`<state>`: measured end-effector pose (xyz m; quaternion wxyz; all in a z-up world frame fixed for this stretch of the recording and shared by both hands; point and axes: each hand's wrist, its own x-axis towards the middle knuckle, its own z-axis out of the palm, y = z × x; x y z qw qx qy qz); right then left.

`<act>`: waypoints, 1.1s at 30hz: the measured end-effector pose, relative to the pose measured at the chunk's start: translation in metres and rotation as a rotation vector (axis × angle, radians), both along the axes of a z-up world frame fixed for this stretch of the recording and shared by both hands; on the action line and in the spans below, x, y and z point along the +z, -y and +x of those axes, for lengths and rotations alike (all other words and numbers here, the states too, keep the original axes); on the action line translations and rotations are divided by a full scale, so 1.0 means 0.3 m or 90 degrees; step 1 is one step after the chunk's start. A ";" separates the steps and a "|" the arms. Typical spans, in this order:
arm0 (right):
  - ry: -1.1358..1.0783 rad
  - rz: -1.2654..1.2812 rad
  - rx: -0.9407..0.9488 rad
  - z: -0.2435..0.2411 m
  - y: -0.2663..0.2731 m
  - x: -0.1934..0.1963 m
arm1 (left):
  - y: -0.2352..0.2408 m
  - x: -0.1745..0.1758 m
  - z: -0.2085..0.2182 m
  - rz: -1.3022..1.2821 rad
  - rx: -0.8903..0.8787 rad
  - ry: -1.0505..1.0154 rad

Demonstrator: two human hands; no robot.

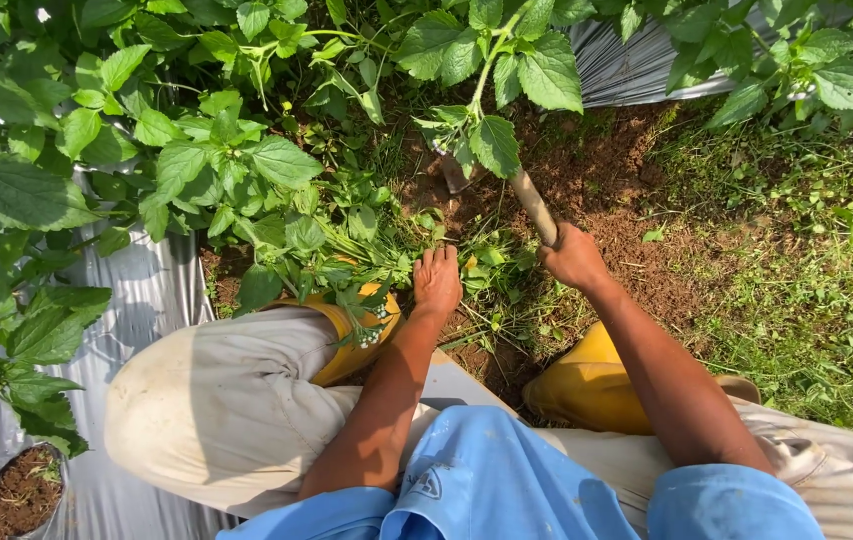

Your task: The person pulls weeds from the ground by hand and uses a hoe to remove unwanted plants from the soil between rows of crops.

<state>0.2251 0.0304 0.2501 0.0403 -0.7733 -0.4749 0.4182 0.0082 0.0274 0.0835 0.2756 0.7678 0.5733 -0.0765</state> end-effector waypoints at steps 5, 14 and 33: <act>0.041 0.041 -0.074 -0.002 0.007 -0.018 | 0.005 0.033 0.002 0.004 -0.007 -0.007; 0.057 -0.047 0.004 0.126 0.104 -0.079 | 0.011 0.265 0.035 -0.013 -0.041 -0.001; 0.081 -0.147 0.038 0.393 0.498 -0.264 | 0.333 0.262 0.381 -0.148 -0.091 -0.115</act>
